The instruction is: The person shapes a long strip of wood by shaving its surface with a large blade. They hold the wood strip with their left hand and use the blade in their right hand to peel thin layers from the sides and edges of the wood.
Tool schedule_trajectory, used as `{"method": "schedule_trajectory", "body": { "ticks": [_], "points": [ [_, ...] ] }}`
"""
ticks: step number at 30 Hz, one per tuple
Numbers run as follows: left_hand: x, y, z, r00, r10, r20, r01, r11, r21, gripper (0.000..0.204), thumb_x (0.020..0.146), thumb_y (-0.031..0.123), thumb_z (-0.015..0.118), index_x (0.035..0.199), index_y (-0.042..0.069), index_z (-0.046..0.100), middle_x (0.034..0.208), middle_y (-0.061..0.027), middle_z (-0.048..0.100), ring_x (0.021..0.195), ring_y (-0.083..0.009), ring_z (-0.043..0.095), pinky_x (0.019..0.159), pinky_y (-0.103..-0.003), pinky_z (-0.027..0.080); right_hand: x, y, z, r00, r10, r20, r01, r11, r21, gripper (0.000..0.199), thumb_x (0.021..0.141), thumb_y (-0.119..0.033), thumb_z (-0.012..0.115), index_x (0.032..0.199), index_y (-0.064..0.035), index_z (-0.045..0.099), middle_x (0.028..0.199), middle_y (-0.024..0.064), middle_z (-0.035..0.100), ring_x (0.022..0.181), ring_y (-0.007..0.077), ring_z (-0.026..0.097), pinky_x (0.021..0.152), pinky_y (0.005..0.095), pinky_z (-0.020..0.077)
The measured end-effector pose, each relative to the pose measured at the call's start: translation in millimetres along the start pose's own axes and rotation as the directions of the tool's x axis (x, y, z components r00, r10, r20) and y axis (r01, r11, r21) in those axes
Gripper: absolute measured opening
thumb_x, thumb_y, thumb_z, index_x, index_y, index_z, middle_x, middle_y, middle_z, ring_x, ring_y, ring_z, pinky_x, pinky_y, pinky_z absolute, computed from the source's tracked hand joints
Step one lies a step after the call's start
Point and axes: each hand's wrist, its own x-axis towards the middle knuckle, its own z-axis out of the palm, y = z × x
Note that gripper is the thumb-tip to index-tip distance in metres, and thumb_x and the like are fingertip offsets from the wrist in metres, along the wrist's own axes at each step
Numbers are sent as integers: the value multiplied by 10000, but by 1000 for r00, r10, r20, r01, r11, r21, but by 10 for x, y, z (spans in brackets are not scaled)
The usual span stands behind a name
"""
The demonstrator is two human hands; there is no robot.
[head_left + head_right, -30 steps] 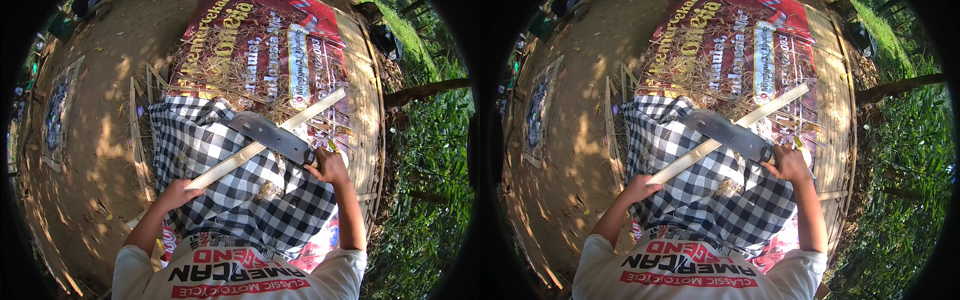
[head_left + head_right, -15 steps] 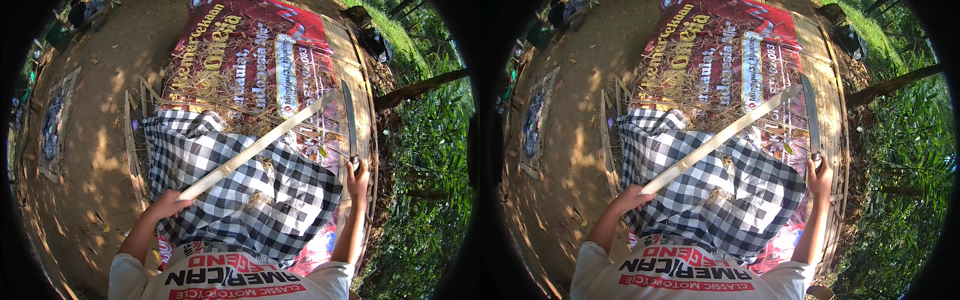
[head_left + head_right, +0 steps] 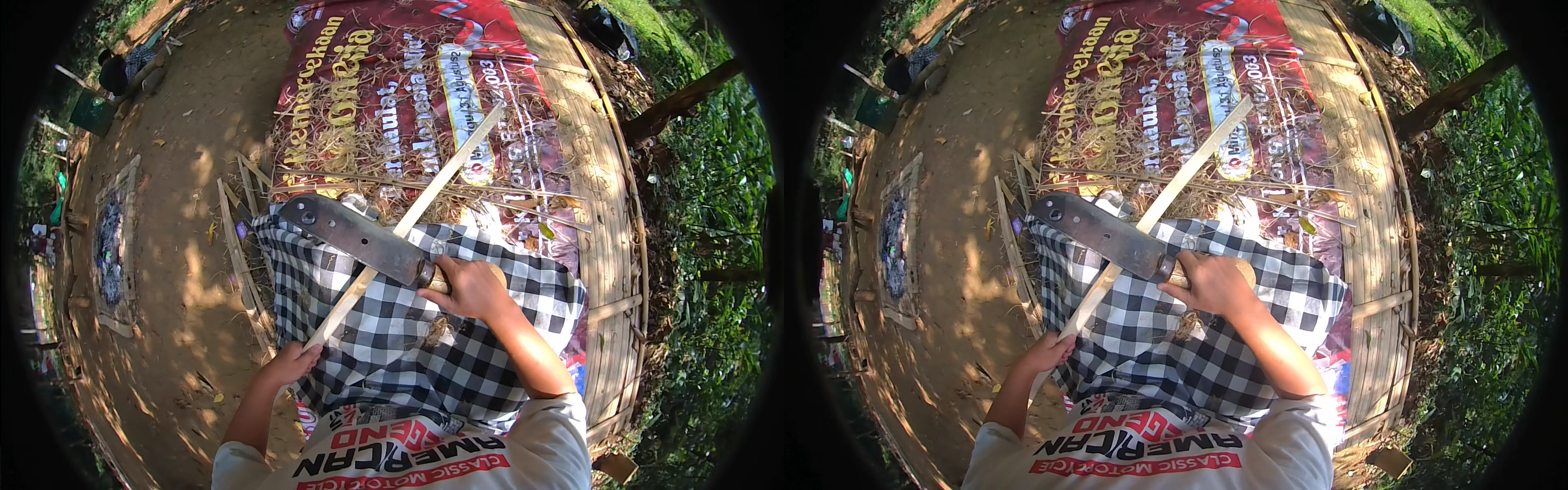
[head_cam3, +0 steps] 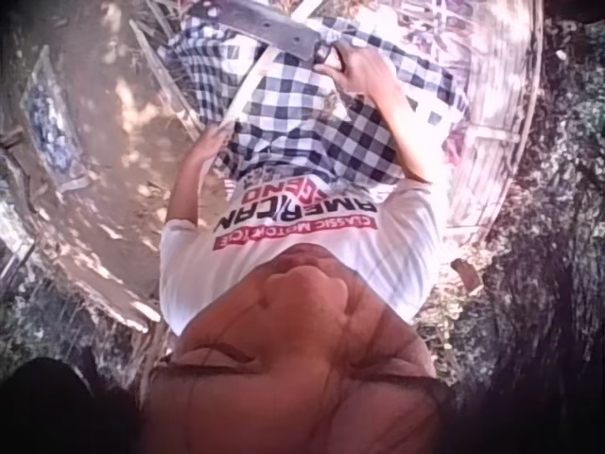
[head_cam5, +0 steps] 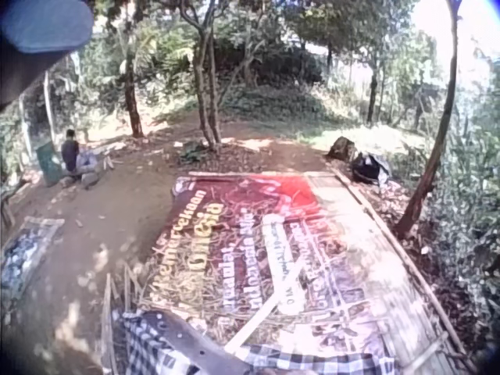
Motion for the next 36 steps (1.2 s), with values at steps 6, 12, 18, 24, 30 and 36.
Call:
{"method": "schedule_trajectory", "body": {
  "ticks": [6, 12, 18, 24, 30, 36],
  "points": [
    [73, -124, 35, 979, 170, -115, -154, 978, 142, 501, 958, 419, 549, 655, 21, 580, 553, -24, 531, 521, -120, 499, 523, -297, 424, 115, 148, -21, 991, -130, 43, 133, 988, -74, 537, 818, -536, 654, 858, -10, 551, 635, 158, 612, 542, 350, 612, 485, 421, 474],
    [132, -95, -32, 989, 120, -88, -111, 988, 107, 403, 938, 347, 606, 704, 20, 579, 613, -13, 547, 522, -78, 509, 481, -237, 417, 154, 386, -199, 969, -241, 55, 247, 937, -249, 525, 821, -546, 641, 844, -29, 551, 628, 141, 602, 514, 328, 599, 474, 403, 460],
    [177, -116, -70, 995, 92, -28, -92, 996, 6, 502, 918, 451, 603, 657, 22, 595, 565, -28, 554, 501, -99, 524, 486, -253, 426, 125, 513, -346, 964, -244, 106, 266, 893, -363, 541, 798, -554, 651, 886, -26, 570, 651, 115, 571, 524, 314, 599, 492, 394, 459],
    [145, 62, -129, 994, 72, 77, -70, 997, -22, 488, 910, 460, 613, 665, 42, 556, 592, -5, 522, 490, -77, 480, 460, -232, 404, -153, 904, -739, 1000, 3, 19, 5, 912, -410, 545, 789, -532, 681, 983, -30, 592, 746, 162, 638, 660, 343, 642, 583, 417, 502],
    [146, 148, -116, 994, 42, 96, -43, 999, 1, 508, 904, 492, 606, 654, 54, 544, 589, -17, 523, 476, -87, 483, 453, -240, 410, -196, 735, -706, 997, 70, 18, -57, 919, -391, 509, 799, -510, 683, 939, -31, 579, 739, 178, 646, 639, 365, 642, 581, 427, 510],
    [198, 153, -105, 995, 26, 95, -25, 1000, -7, 532, 897, 491, 611, 611, 48, 539, 562, -19, 519, 463, -97, 491, 451, -258, 407, -36, 416, -441, 997, 12, 79, 20, 919, -394, 531, 811, -525, 662, 873, -9, 555, 661, 187, 619, 572, 344, 634, 510, 421, 494]
  ]
}}
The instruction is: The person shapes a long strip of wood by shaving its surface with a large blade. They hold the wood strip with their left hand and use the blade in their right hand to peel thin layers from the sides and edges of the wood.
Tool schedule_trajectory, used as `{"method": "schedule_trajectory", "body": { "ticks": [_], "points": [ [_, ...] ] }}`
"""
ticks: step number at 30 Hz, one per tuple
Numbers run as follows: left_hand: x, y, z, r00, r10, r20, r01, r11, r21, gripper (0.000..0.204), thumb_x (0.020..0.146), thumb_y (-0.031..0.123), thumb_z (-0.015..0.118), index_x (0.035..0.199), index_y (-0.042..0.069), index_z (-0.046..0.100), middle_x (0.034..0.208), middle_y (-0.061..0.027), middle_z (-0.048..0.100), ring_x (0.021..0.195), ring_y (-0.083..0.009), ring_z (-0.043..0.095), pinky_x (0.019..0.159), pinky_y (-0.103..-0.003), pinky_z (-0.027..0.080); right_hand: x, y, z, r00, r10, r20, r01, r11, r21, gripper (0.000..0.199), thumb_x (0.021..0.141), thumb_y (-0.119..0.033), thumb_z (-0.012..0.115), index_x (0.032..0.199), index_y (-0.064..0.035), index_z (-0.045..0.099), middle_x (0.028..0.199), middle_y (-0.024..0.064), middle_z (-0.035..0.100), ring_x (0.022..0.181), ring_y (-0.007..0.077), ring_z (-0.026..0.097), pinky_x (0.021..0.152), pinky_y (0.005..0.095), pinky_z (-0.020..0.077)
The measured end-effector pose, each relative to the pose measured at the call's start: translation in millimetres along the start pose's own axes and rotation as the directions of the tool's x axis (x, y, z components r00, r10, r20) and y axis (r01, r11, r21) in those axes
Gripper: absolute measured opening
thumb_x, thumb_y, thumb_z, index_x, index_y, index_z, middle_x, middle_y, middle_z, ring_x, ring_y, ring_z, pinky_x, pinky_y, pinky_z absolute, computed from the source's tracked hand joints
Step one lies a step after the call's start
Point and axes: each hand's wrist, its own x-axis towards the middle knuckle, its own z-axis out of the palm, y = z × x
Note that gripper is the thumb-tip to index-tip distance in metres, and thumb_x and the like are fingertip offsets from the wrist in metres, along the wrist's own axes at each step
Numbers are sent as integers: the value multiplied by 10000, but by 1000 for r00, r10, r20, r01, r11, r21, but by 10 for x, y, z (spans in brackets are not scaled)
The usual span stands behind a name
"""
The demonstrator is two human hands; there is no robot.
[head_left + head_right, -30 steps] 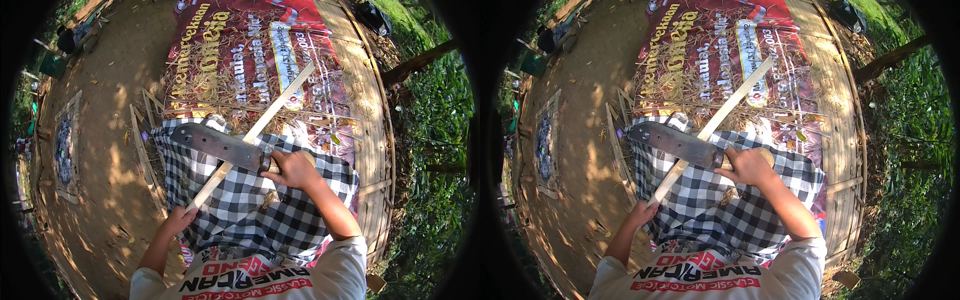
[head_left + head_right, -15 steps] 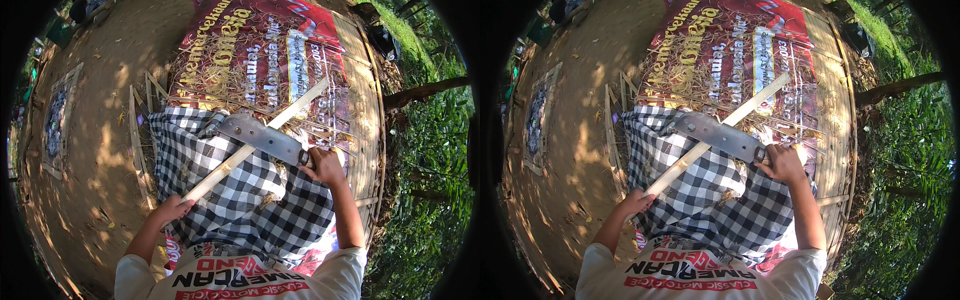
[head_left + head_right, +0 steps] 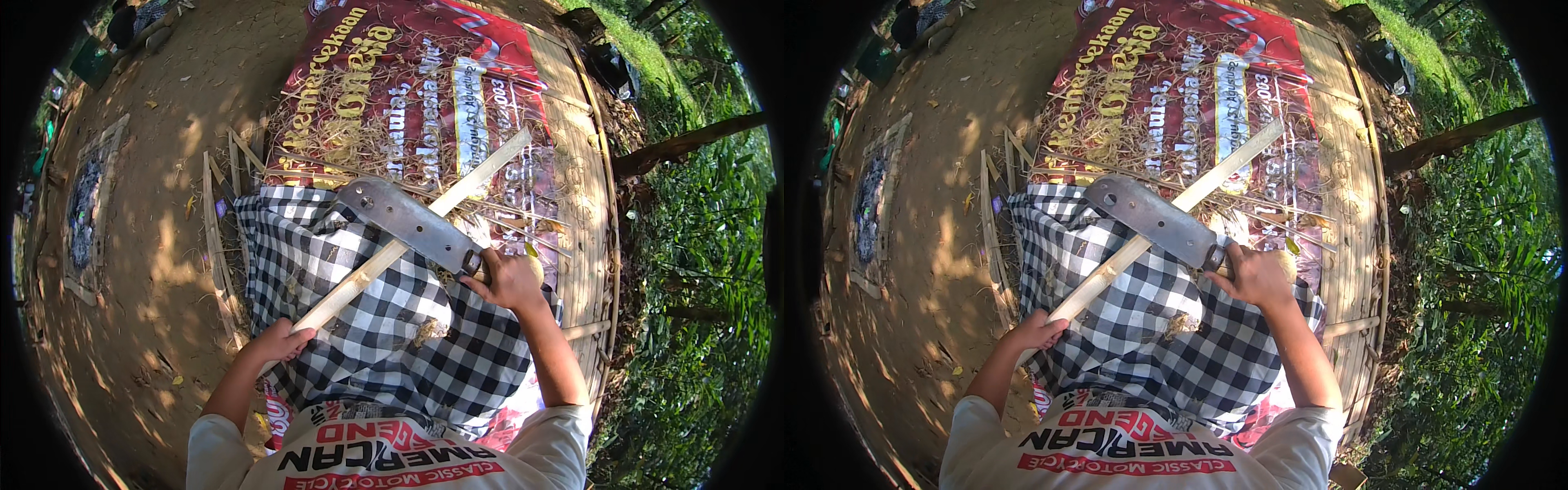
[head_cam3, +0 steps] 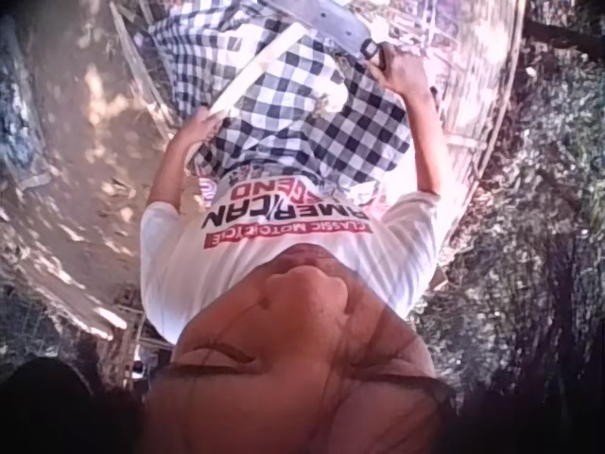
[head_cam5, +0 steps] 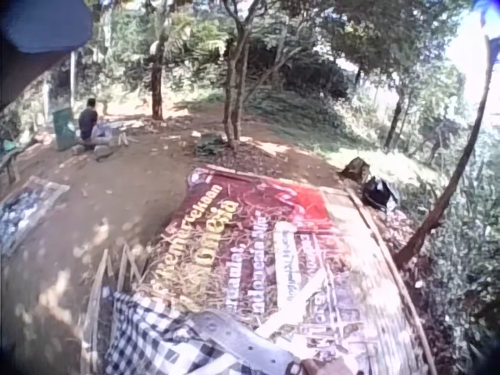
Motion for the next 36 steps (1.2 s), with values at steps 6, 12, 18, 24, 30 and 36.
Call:
{"method": "schedule_trajectory", "body": {
  "ticks": [6, 12, 18, 24, 30, 36],
  "points": [
    [9, -48, 32, 999, 24, -43, -24, 1000, 3, 532, 890, 486, 624, 605, 45, 537, 546, -18, 520, 458, -93, 486, 443, -250, 393, 221, 78, 68, 990, -115, -86, 114, 993, -9, 538, 817, -551, 646, 870, -25, 545, 661, 152, 620, 550, 346, 623, 508, 422, 503],
    [24, 91, -10, 1000, -24, -9, 24, 999, 34, 538, 885, 494, 631, 615, 40, 532, 545, -16, 513, 453, -94, 484, 445, -251, 397, 150, 499, -24, 989, 15, -149, -18, 1000, -14, 524, 813, -528, 665, 890, -25, 541, 609, 146, 610, 548, 357, 620, 511, 425, 502],
    [37, 21, 54, 999, 38, -37, -38, 999, 0, 541, 875, 488, 652, 616, 29, 531, 547, -16, 514, 453, -99, 488, 445, -264, 404, 172, -4, -48, 1000, 16, -15, -15, 997, 70, 512, 815, -497, 676, 937, -11, 568, 566, 145, 590, 521, 361, 610, 514, 434, 496],
    [27, -18, 63, 993, 11, -118, -5, 999, 52, 483, 897, 419, 640, 627, 38, 517, 545, -19, 503, 443, -98, 472, 426, -257, 390, 214, 328, -63, 998, 36, -55, -38, 999, -26, 490, 832, -518, 643, 890, -38, 563, 595, 139, 598, 563, 361, 617, 547, 435, 492],
    [26, 138, 30, 996, -37, -79, 44, 995, 95, 522, 882, 446, 658, 599, 22, 549, 524, -22, 517, 429, -105, 477, 425, -277, 394, 178, 421, -111, 975, 221, -31, -220, 975, 33, 460, 826, -450, 677, 918, -12, 573, 625, 178, 615, 600, 382, 630, 558, 451, 499],
    [70, 55, 65, 995, 23, -98, -15, 997, 78, 460, 891, 390, 657, 632, 34, 525, 543, -21, 504, 432, -99, 465, 407, -264, 374, 196, -34, -76, 1000, -8, -23, 10, 997, 74, 529, 823, -533, 649, 857, -11, 566, 534, 155, 580, 521, 384, 607, 521, 446, 504]
  ]
}}
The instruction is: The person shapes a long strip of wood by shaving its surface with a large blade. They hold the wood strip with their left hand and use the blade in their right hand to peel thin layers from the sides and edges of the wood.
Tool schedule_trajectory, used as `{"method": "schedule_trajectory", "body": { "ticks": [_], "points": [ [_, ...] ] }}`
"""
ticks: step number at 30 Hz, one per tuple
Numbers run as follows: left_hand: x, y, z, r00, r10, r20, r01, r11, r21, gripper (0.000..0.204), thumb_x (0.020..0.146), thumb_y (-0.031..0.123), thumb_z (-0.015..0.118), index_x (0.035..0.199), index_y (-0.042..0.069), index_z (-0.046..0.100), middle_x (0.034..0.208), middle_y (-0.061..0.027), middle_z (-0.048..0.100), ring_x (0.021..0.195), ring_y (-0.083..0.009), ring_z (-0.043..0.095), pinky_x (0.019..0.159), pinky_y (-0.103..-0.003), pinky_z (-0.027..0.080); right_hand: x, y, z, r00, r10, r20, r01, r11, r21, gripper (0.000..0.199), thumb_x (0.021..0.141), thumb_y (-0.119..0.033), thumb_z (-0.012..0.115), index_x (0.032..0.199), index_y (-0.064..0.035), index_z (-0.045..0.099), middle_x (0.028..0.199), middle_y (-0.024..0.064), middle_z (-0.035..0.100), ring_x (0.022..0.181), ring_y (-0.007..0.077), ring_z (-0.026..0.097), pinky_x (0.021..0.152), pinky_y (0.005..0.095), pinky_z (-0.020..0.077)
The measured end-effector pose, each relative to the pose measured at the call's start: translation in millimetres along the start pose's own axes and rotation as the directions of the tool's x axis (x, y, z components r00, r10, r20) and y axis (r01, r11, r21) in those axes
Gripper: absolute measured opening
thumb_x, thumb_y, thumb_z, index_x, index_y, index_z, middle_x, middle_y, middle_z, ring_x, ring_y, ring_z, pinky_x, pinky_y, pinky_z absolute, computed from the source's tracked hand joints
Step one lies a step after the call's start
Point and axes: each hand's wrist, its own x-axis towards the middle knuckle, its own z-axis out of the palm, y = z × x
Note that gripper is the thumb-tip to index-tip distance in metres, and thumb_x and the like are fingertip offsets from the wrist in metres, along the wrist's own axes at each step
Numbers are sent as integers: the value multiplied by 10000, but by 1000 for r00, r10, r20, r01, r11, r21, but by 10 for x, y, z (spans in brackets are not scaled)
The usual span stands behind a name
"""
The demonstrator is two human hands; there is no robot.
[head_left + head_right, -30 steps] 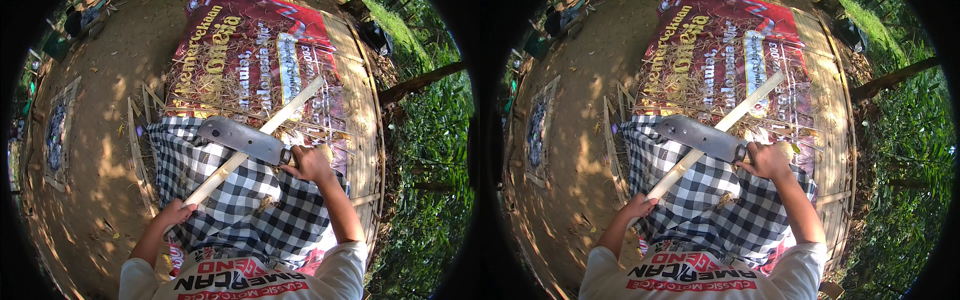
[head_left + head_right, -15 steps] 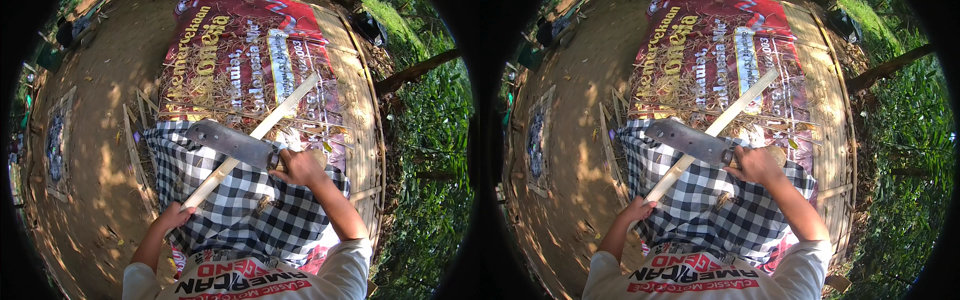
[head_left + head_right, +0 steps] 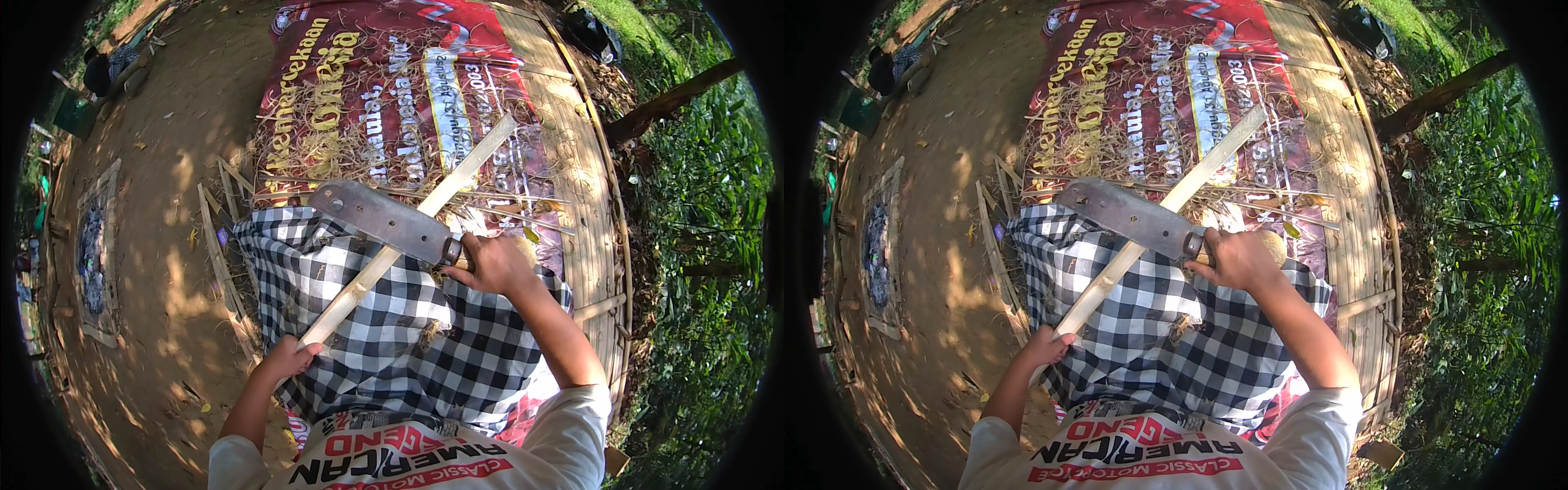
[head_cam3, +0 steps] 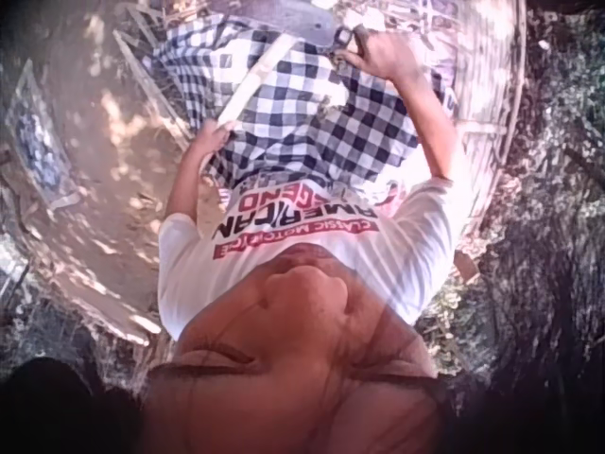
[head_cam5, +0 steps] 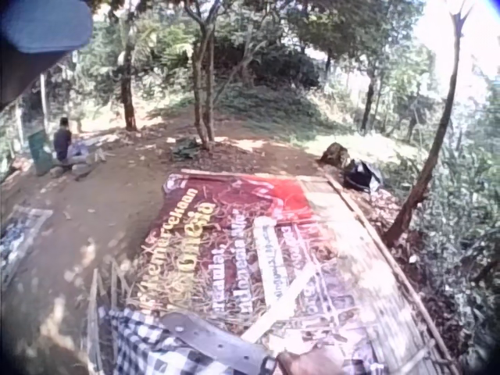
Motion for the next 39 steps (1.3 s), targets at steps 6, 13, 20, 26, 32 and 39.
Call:
{"method": "schedule_trajectory", "body": {
  "ticks": [6, 13, 20, 26, 32, 39],
  "points": [
    [4, -26, -4, 1000, 17, 8, -17, 998, -58, 472, 881, 389, 670, 618, 28, 517, 538, -30, 507, 430, -105, 478, 405, -257, 379, -12, 752, -212, 976, 216, -18, -217, 976, -31, 522, 802, -540, 647, 837, -23, 580, 622, 164, 610, 603, 364, 630, 568, 447, 499],
    [-1, 86, -11, 999, -43, -11, 43, 999, 17, 472, 888, 379, 671, 597, 39, 520, 515, -10, 489, 415, -92, 451, 388, -266, 349, -69, 532, -122, 972, 217, -90, -215, 976, 34, 532, 830, -522, 635, 868, 4, 568, 598, 186, 608, 600, 393, 631, 574, 464, 510],
    [-5, -13, 30, 996, 7, -88, -8, 1000, -14, 443, 875, 373, 669, 628, 30, 539, 531, -20, 503, 421, -102, 479, 403, -265, 379, 38, 577, -147, 997, 34, 73, -29, 998, -62, 542, 771, -556, 654, 849, -25, 581, 649, 164, 615, 609, 390, 613, 592, 467, 493],
    [-22, 63, 7, 998, -18, -61, 16, 999, -33, 445, 862, 378, 702, 635, 17, 573, 553, -14, 528, 450, -94, 482, 429, -264, 382, -39, 885, -85, 984, 177, -5, -177, 977, -123, 508, 752, -566, 668, 856, -70, 627, 615, 133, 624, 579, 336, 636, 553, 442, 500],
    [-32, 61, 1, 998, -10, -58, 8, 999, -32, 471, 870, 390, 690, 620, 11, 565, 537, -13, 522, 457, -95, 491, 434, -263, 383, -56, 989, -135, 988, 139, -63, -145, 984, -100, 541, 737, -549, 701, 898, -38, 634, 612, 144, 617, 584, 340, 632, 570, 431, 500],
    [8, 109, -32, 999, -44, 1, 44, 999, 21, 502, 864, 433, 689, 618, 17, 556, 528, -20, 516, 454, -94, 491, 432, -268, 385, -138, 949, -213, 957, 289, -14, -288, 948, -132, 556, 762, -534, 694, 919, -5, 624, 632, 190, 626, 619, 368, 641, 605, 430, 517]
  ]
}}
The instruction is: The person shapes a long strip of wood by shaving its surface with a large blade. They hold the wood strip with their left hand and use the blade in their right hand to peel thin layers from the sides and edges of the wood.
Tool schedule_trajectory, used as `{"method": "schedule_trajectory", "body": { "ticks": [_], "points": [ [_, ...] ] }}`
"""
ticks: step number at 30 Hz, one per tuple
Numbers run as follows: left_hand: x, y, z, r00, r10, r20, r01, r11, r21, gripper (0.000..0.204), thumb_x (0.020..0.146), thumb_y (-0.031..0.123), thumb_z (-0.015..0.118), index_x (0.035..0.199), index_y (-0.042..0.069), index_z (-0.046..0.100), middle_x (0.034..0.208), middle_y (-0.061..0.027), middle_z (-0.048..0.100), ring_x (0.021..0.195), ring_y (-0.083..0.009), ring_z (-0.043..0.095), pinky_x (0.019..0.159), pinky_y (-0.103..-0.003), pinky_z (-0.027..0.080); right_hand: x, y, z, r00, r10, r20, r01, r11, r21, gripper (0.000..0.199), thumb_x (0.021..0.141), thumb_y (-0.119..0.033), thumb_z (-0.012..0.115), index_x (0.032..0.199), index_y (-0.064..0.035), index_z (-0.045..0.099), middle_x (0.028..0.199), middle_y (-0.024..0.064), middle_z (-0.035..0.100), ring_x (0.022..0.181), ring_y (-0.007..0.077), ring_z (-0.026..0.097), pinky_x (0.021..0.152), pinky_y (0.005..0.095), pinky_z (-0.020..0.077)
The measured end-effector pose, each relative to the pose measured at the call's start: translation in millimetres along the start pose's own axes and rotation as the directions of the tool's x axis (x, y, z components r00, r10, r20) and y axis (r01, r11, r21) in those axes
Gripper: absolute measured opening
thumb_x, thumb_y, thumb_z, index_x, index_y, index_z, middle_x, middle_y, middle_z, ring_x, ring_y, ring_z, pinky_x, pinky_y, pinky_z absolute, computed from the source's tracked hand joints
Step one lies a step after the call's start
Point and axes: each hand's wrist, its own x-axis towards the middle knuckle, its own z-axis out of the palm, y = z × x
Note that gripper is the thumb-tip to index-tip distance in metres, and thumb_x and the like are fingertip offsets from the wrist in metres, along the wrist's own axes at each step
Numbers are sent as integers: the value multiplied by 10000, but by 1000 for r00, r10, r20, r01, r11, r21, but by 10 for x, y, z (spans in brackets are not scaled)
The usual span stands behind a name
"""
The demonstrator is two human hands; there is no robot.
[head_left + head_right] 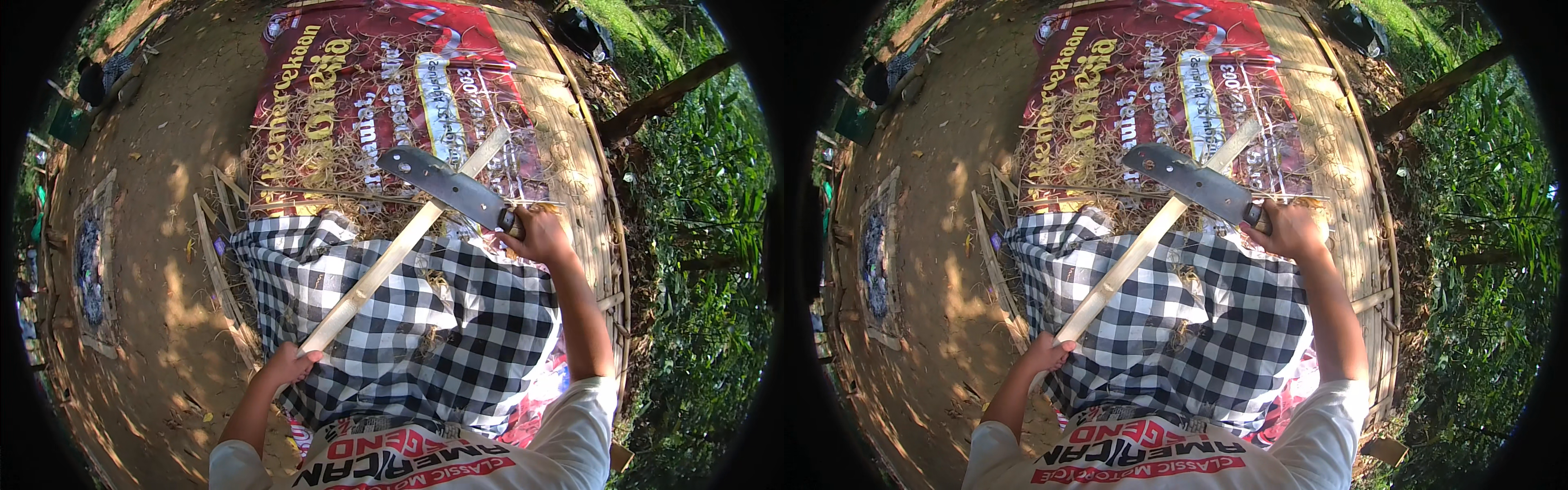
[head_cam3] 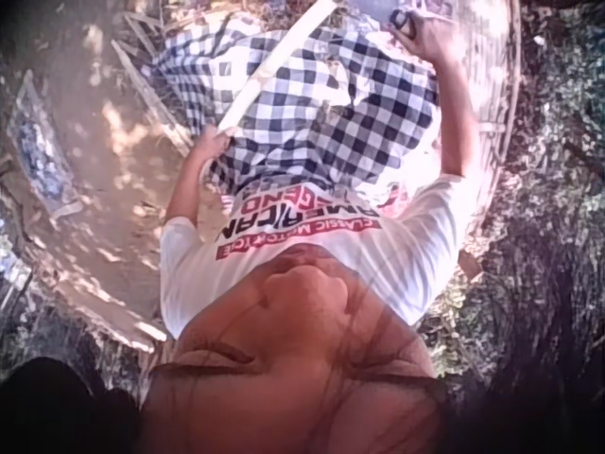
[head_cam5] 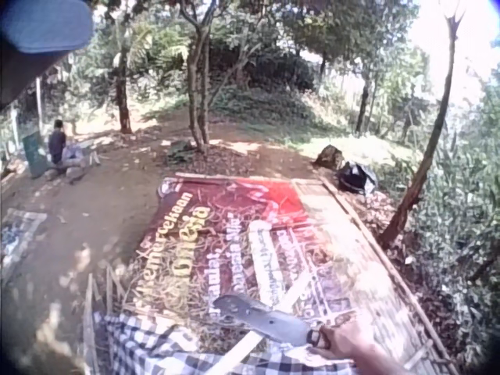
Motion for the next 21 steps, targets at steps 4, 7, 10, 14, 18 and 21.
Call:
{"method": "schedule_trajectory", "body": {
  "ticks": [4, 7, 10, 14, 18, 21],
  "points": [
    [23, -100, 37, 1000, 12, -24, -12, 1000, -12, 447, 864, 392, 692, 655, 21, 558, 544, -27, 525, 447, -98, 492, 420, -270, 389, 11, -350, -136, 998, -36, -51, 40, 996, 79, 567, 802, -572, 646, 858, -11, 588, 614, 189, 620, 592, 389, 634, 574, 474, 513],
    [59, -149, 30, 999, 30, -24, -30, 999, -32, 422, 864, 373, 692, 672, 21, 561, 553, -30, 532, 442, -101, 493, 414, -272, 389, -21, -464, -78, 977, -207, -54, 210, 975, 75, 556, 803, -541, 665, 938, -6, 593, 578, 183, 593, 566, 384, 621, 553, 464, 498],
    [66, -175, 24, 998, 50, -30, -51, 999, -16, 425, 865, 377, 690, 670, 21, 563, 551, -31, 532, 438, -103, 495, 410, -273, 385, 23, -469, -16, 941, -325, -88, 327, 945, -2, 537, 800, -526, 677, 942, -15, 591, 538, 163, 569, 532, 373, 603, 532, 456, 487],
    [3, -15, 30, 997, 74, -8, -74, 997, -12, 459, 875, 386, 687, 643, 9, 568, 539, -23, 530, 443, -104, 498, 417, -268, 379, 217, 115, -174, 993, -91, -69, 97, 991, 96, 476, 803, -486, 692, 805, -19, 597, 557, 167, 585, 520, 348, 617, 517, 431, 497],
    [6, 8, -3, 1000, -15, 3, 15, 1000, 20, 457, 880, 382, 676, 658, 6, 543, 551, -38, 528, 437, -114, 508, 405, -277, 402, 102, -106, -16, 998, -28, -64, 33, 997, 71, 567, 800, -556, 657, 857, 5, 593, 576, 189, 603, 559, 373, 630, 555, 447, 515],
    [17, 3, 11, 1000, 3, -4, -3, 999, 33, 425, 892, 343, 665, 659, 10, 540, 549, -38, 525, 439, -118, 509, 405, -277, 409, 109, -408, -63, 987, -159, -36, 162, 982, 102, 550, 823, -546, 634, 869, -2, 570, 590, 181, 609, 592, 392, 630, 589, 476, 511]
  ]
}}
